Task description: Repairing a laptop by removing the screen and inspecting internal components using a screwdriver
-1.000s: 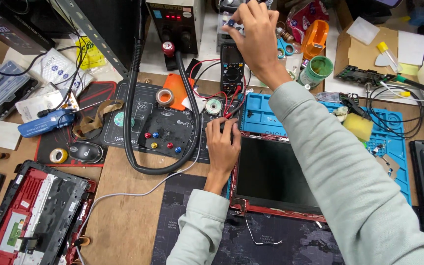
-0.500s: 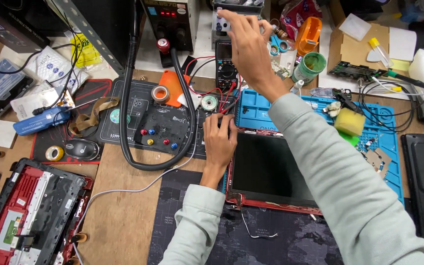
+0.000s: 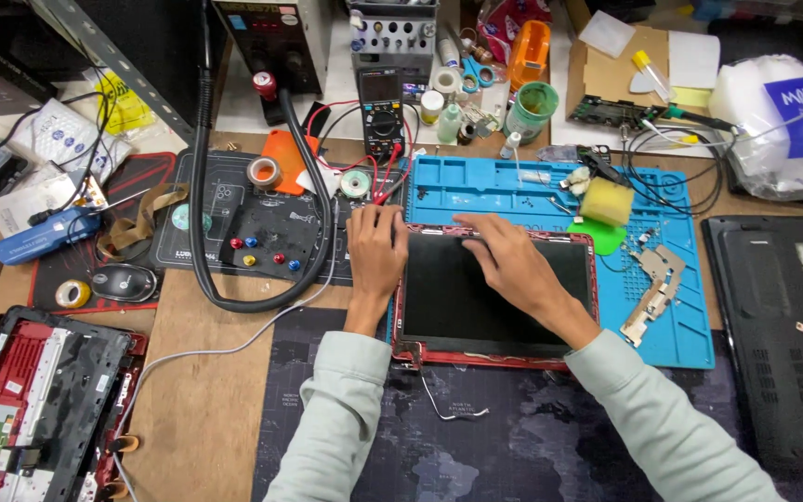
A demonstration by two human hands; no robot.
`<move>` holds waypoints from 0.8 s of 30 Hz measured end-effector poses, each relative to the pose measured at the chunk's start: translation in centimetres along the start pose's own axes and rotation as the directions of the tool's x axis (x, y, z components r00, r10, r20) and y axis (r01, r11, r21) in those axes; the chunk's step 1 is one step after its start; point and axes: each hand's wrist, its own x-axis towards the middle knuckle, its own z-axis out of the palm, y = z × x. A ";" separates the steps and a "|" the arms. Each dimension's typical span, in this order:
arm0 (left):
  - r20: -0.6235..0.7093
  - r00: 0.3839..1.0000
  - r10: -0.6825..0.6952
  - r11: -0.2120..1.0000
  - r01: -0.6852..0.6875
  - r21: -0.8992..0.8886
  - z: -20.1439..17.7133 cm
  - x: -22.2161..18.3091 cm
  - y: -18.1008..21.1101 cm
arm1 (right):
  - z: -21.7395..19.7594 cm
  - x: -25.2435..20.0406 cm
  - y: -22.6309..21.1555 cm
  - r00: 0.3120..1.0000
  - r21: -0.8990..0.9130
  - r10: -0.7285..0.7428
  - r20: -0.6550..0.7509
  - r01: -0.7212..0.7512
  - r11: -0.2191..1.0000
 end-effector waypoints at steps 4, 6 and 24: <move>0.020 0.999 0.032 0.999 -0.033 0.040 -0.2 -0.4 -0.1 | -1.4 -4.2 -0.5 0.952 -0.006 0.197 0.233 -0.201 0.980; 0.022 0.996 0.084 0.991 -0.086 0.100 0.0 -0.1 -0.1 | -1.4 -5.8 -0.1 0.938 -0.022 0.199 0.284 -0.201 0.979; 0.131 0.987 0.089 0.987 -0.106 0.123 0.2 -1.2 -0.1 | 0.1 -7.8 -1.1 0.911 -0.258 0.295 0.288 -0.223 0.940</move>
